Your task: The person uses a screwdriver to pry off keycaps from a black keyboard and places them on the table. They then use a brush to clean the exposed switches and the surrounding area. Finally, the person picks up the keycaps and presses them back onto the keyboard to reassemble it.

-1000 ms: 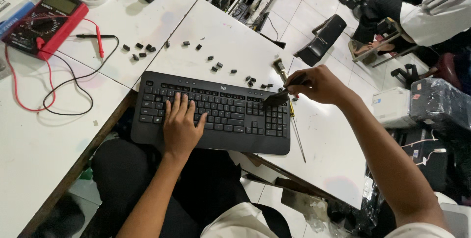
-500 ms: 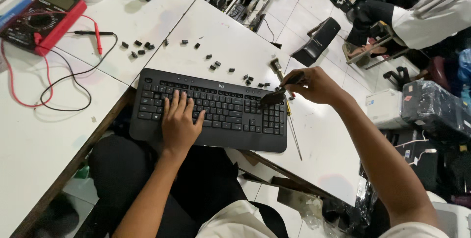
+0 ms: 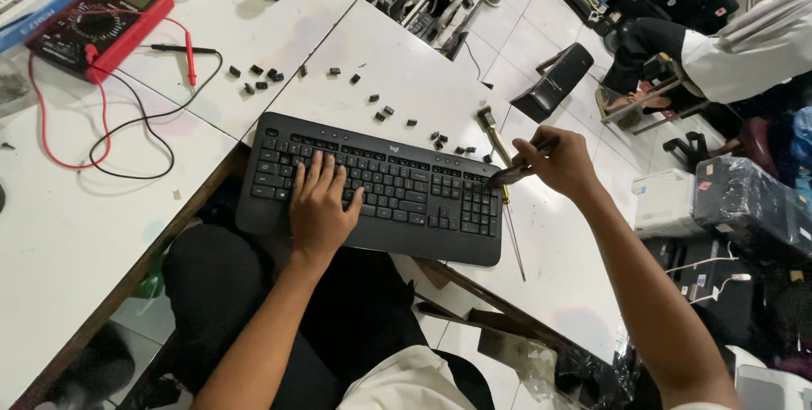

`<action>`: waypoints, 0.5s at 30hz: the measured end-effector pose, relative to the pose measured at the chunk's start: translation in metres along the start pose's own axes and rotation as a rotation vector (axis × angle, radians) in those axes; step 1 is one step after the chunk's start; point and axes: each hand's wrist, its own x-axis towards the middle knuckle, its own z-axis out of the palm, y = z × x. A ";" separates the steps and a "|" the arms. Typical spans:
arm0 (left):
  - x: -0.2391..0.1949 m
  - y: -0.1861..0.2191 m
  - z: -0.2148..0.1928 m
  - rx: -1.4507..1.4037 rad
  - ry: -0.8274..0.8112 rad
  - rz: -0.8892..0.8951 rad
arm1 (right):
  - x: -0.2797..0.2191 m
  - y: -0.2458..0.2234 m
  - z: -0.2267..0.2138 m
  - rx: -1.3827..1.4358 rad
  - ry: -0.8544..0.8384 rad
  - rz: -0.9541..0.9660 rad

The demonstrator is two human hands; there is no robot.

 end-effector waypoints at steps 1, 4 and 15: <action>0.000 -0.001 0.000 -0.001 -0.002 -0.001 | 0.001 0.003 0.004 -0.001 -0.001 0.002; 0.001 0.000 0.001 0.015 -0.003 -0.004 | 0.009 0.010 0.017 -0.026 0.070 -0.002; 0.001 -0.001 0.002 -0.003 0.011 0.003 | 0.038 -0.066 0.091 0.097 0.086 -0.103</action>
